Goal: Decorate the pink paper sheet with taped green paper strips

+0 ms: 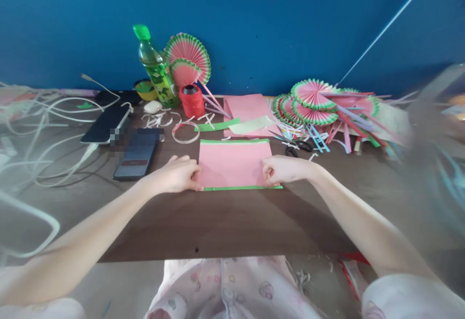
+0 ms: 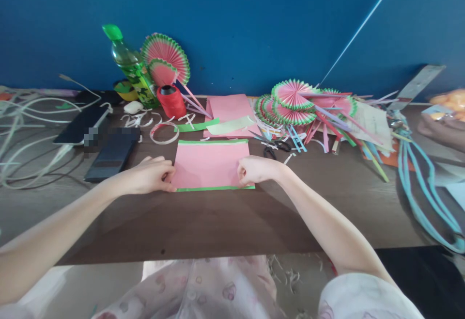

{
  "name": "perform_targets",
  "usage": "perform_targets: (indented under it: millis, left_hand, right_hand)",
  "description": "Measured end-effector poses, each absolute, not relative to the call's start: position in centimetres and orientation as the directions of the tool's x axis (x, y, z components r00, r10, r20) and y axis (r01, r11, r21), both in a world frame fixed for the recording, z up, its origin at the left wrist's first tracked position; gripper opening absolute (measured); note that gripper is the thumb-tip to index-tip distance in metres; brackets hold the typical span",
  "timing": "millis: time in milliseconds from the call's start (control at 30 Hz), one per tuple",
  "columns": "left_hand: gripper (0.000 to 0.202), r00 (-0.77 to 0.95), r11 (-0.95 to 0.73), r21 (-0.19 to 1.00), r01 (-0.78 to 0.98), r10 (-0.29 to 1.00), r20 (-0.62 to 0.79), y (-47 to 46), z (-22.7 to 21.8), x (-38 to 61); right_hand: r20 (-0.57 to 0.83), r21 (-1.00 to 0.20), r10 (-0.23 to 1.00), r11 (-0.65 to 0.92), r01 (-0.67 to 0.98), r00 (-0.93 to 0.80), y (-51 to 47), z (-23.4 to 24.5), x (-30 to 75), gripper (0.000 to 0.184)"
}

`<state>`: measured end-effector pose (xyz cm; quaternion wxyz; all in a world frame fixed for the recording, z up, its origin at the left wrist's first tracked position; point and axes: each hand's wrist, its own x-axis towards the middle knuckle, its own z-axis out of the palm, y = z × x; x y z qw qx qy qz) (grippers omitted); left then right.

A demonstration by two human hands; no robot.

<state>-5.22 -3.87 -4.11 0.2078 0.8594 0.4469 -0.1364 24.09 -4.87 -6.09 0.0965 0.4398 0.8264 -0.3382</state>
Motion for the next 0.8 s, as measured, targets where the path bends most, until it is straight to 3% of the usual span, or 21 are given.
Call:
perform_targets:
  millis: [133,267,533,667,800]
  left_hand:
    - [0.028,0.582,-0.526,0.25,0.813,0.721,-0.376,-4.3,-4.3,-5.6]
    - [0.012,0.662,-0.61,0.26,0.748,0.708,-0.246,-5.5,-4.0,-5.4]
    - [0.044,0.867,-0.836,0.3,0.46,0.495,0.051,-8.9,-5.4,0.5]
    - [0.052,0.935,-0.887,0.326,0.327,0.353,0.024,-9.5,-7.4,2.3]
    - [0.057,0.943,-0.898,0.311,0.311,0.332,0.014,-9.5,-8.7,2.4]
  right_hand:
    - [-0.468,-0.437,0.684,0.371,0.819,-0.559,-5.2,-6.0,24.0,0.018]
    - [-0.487,-0.403,0.695,0.358,0.842,-0.529,-5.4,-5.7,23.8,0.015]
    - [-0.505,-0.35,0.693,0.381,0.856,-0.515,-5.4,-5.2,23.3,0.008]
    - [-0.528,-0.368,0.688,0.343,0.864,-0.497,-5.6,-5.0,23.2,0.012]
    - [-0.491,-0.389,0.705,0.348,0.853,-0.512,-5.8,-4.9,23.3,0.017]
